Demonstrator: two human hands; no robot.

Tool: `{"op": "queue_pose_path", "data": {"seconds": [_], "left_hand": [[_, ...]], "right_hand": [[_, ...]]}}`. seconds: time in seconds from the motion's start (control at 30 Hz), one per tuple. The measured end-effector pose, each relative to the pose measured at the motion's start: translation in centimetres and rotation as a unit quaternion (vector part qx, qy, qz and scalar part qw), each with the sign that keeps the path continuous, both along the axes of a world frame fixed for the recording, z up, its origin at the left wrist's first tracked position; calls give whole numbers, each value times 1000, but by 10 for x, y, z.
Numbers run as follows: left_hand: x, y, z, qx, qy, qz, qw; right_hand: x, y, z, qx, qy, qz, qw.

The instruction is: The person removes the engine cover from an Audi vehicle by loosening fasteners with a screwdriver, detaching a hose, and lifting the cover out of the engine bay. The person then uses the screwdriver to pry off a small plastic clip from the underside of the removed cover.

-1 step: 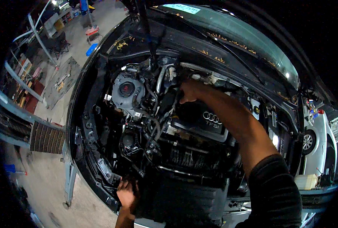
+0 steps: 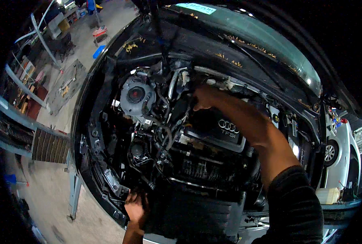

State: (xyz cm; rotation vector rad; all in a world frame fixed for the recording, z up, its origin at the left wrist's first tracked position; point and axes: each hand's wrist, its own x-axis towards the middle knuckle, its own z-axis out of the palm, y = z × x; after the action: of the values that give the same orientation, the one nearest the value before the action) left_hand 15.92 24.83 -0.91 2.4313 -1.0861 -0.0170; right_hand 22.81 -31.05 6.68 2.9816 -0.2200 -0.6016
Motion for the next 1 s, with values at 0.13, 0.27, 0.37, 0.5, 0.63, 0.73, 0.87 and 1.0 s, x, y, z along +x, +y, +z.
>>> {"op": "queue_pose_path", "data": {"seconds": [0.13, 0.27, 0.37, 0.5, 0.63, 0.73, 0.87, 1.0], "left_hand": [[-6, 6, 3, 24, 16, 27, 999], [-3, 15, -14, 13, -38, -12, 999], [-6, 25, -16, 51, -10, 6, 999], [-6, 8, -4, 30, 12, 3, 999], [-10, 3, -4, -12, 70, 65, 995], [-5, 19, -12, 45, 59, 39, 996], [-3, 19, -19, 61, 21, 19, 998], [-5, 13, -5, 33, 42, 46, 998]], "right_hand": [[5, 1, 3, 155, 51, -80, 983], [2, -3, -14, 43, -9, -10, 999], [3, 27, 18, 45, -29, 20, 998], [-4, -7, 9, 106, 5, -55, 993], [-7, -27, -4, 203, -27, -89, 975], [-20, -8, 3, 131, -125, -15, 983], [-22, -9, 9, 161, -23, -111, 980], [-17, -17, 17, 276, 10, -144, 950]]}}
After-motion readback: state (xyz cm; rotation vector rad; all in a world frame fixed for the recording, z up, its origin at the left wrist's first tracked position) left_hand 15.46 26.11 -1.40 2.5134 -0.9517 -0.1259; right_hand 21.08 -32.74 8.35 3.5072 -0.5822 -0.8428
